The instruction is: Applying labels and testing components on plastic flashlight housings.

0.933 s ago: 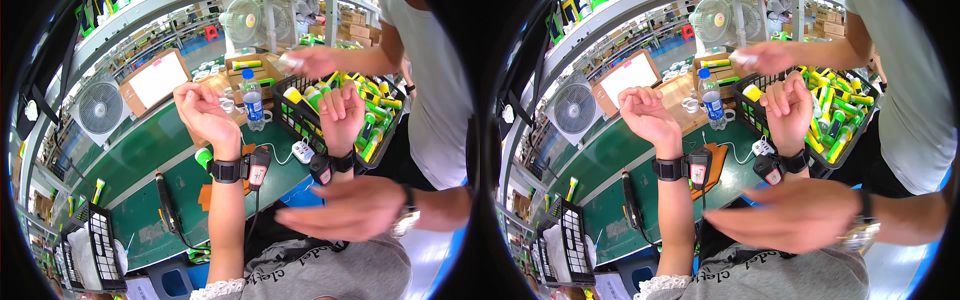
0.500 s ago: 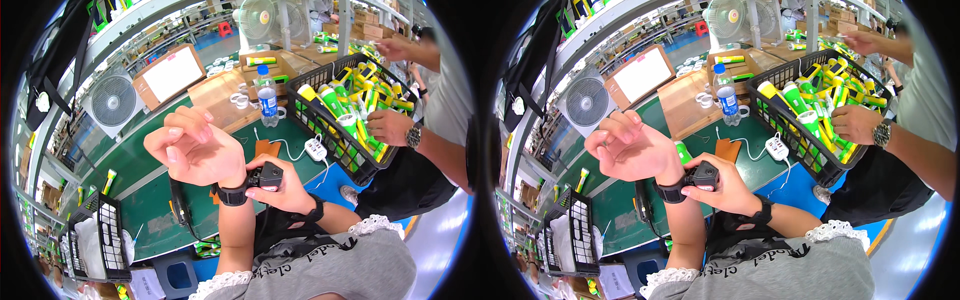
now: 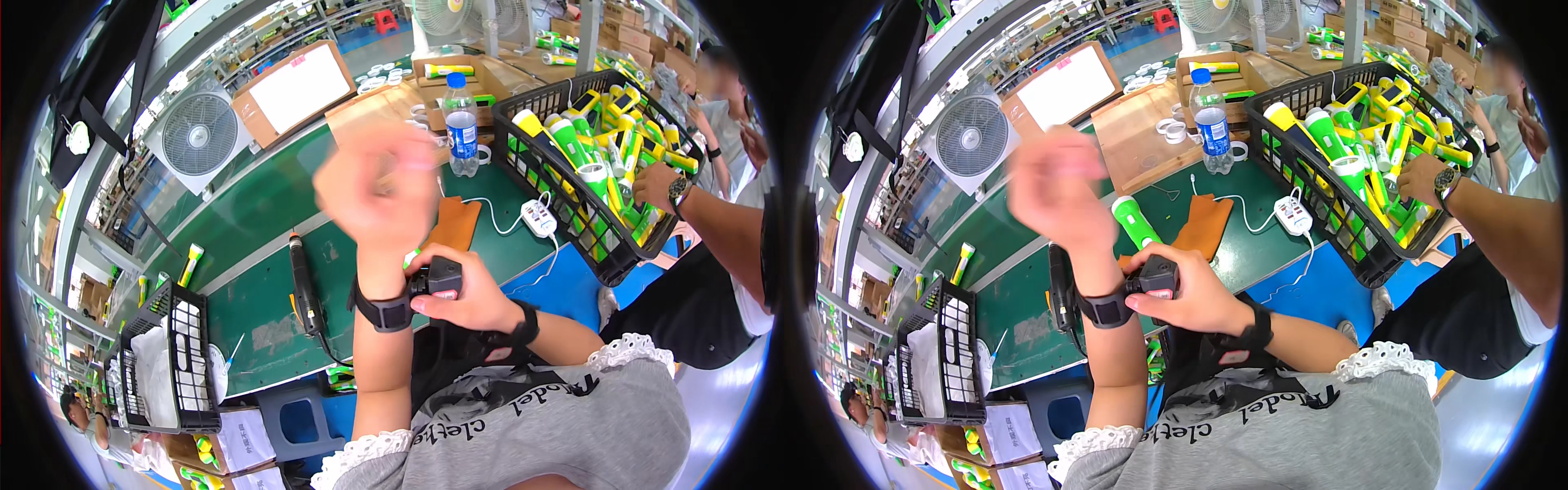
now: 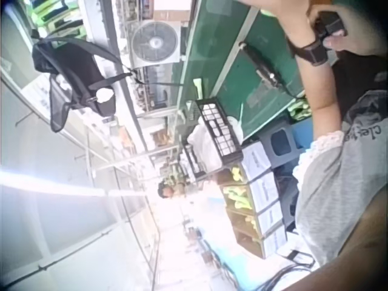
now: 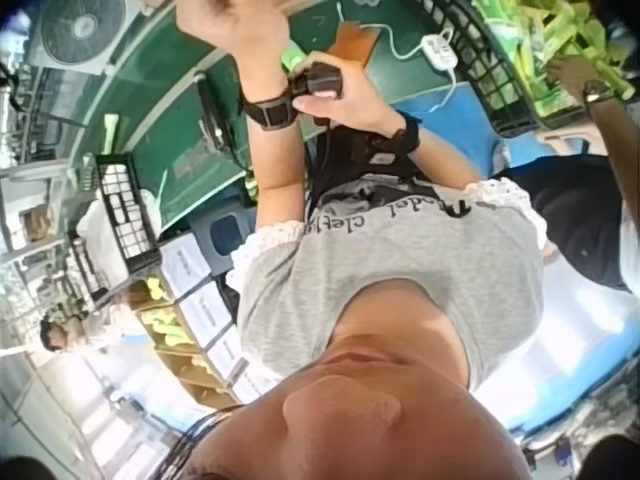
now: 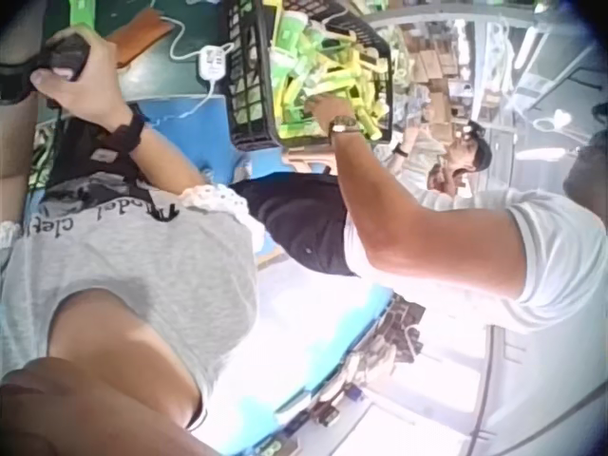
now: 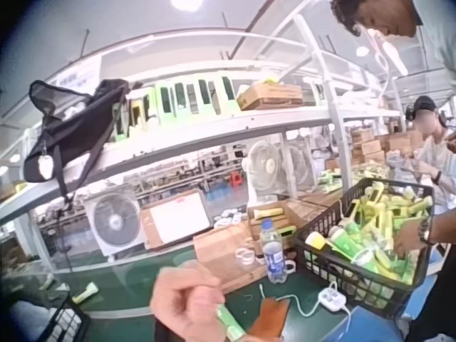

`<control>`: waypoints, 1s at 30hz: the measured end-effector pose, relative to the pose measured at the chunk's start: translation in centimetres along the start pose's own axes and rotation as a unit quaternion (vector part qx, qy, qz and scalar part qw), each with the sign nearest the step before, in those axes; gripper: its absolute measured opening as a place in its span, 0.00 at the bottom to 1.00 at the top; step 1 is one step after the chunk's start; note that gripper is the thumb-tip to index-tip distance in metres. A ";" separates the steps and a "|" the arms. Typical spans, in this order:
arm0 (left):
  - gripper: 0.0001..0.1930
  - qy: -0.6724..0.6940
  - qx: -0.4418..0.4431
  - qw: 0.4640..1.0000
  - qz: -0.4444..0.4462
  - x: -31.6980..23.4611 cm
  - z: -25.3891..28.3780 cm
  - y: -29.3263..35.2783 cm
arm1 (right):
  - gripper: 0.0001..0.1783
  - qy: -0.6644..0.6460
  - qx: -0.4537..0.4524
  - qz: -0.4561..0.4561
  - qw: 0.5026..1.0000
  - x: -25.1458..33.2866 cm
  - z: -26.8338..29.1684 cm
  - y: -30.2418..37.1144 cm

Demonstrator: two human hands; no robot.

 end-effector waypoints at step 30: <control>0.19 0.411 -0.060 0.613 0.672 -9.7 -5.6 14.5 | 0.06 0.272 -0.246 0.236 0.900 3.9 7.7 -7.9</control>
Point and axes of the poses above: each hand's wrist, its own y-axis away from the middle knuckle, its own z-axis out of the back of the hand, x = y × z, the point moved 3 cm from there along -y, towards the middle knuckle, and after that the axes turned 14 degrees about -z, right-handed, at the moved point
